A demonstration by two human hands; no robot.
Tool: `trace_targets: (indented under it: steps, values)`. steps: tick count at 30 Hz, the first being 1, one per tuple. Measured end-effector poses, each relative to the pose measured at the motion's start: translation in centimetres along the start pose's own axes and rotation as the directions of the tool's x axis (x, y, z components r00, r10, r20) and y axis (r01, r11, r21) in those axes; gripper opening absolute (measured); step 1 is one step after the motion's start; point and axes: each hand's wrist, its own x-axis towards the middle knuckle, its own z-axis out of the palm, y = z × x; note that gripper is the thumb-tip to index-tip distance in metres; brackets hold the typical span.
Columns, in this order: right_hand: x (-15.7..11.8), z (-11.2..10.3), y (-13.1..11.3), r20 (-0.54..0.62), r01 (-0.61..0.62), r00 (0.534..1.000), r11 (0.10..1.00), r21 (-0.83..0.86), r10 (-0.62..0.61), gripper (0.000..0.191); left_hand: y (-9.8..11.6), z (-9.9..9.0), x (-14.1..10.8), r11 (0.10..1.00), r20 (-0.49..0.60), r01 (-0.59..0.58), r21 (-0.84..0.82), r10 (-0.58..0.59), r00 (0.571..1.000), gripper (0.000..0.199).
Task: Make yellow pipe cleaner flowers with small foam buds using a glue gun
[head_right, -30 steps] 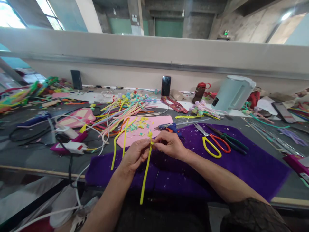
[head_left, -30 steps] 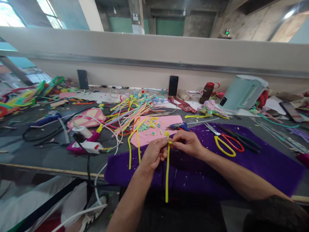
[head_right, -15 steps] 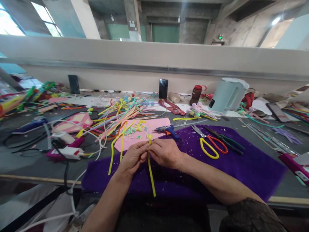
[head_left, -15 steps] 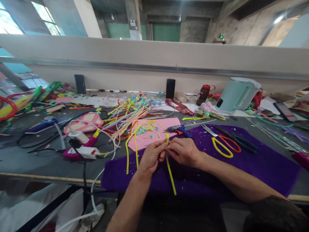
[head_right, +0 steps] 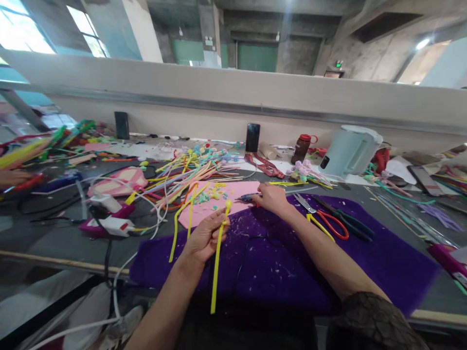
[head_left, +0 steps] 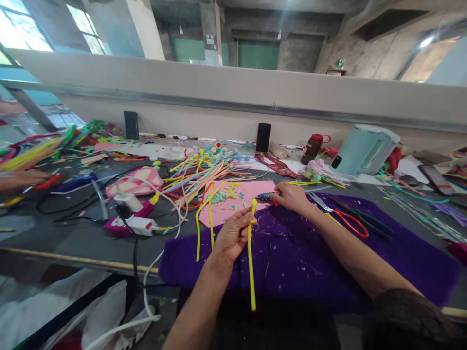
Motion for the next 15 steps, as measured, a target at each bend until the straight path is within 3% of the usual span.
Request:
trace_targets:
  steps: [4,10,15]
  values:
    - [0.1,1.0,0.7,0.083,-0.102,0.990,0.986,-0.130,0.113,0.048,-0.1,0.0,-0.1,1.000,0.017,-0.014,-0.022,0.014,1.000,0.019]
    - [-0.2,1.0,1.9,0.306,-0.190,0.932,0.981,-0.042,0.194,0.056,0.0,0.3,-0.3,0.999,0.016,-0.016,-0.034,0.016,1.000,0.019]
    - [-0.2,2.2,1.0,0.243,-0.223,0.948,0.974,0.047,0.205,0.056,0.1,0.3,-0.2,0.999,-0.008,-0.027,-0.024,0.027,1.000,0.022]
